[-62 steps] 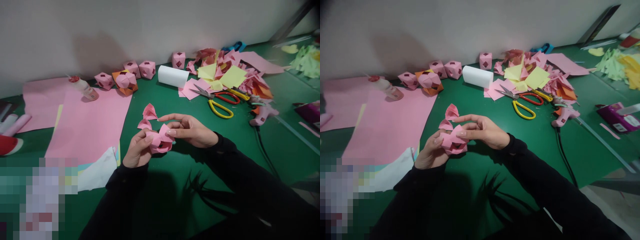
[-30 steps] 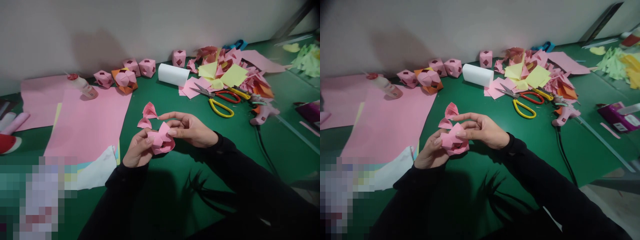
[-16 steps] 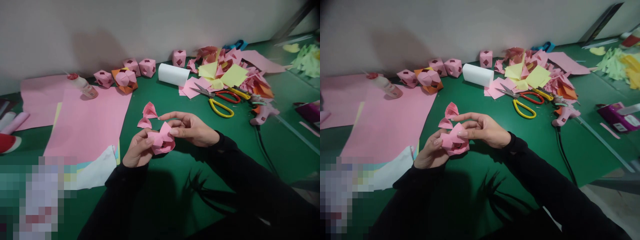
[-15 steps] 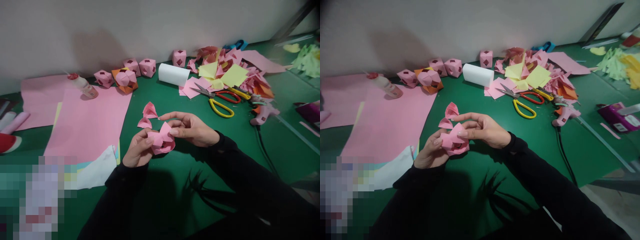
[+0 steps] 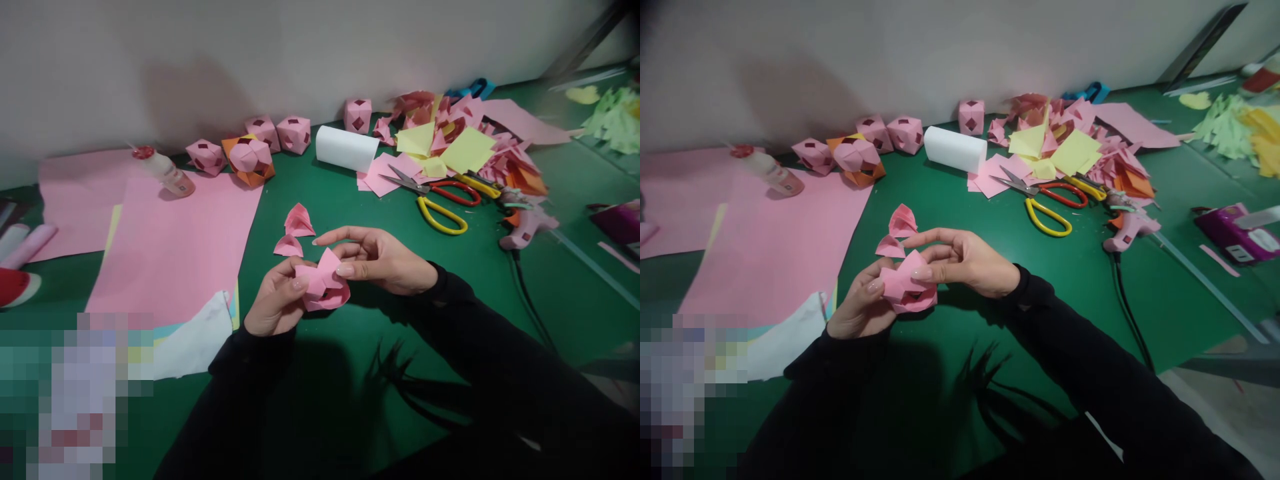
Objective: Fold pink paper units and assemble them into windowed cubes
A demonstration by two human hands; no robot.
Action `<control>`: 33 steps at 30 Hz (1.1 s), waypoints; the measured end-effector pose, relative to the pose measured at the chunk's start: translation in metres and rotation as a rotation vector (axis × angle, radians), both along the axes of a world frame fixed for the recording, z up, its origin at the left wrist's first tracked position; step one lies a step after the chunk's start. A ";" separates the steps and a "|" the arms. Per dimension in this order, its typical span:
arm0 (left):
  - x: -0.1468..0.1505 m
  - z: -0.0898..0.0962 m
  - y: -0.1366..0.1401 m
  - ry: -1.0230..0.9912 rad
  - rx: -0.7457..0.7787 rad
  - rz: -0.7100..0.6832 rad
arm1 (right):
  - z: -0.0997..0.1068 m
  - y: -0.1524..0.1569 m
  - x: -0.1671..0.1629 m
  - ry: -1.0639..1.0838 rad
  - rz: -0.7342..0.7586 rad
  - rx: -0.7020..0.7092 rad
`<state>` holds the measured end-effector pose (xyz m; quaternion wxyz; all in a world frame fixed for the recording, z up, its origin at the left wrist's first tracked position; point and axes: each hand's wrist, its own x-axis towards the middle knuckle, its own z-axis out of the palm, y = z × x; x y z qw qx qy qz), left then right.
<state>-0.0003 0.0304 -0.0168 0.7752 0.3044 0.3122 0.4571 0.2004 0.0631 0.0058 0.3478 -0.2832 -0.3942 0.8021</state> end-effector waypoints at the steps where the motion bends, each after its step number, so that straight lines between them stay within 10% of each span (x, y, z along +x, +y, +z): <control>1: 0.000 0.000 0.000 0.001 -0.003 0.004 | 0.000 0.000 0.000 -0.004 0.003 0.002; 33: 0.009 -0.011 0.004 0.162 0.096 0.306 | -0.006 0.003 -0.012 0.064 -0.298 -0.311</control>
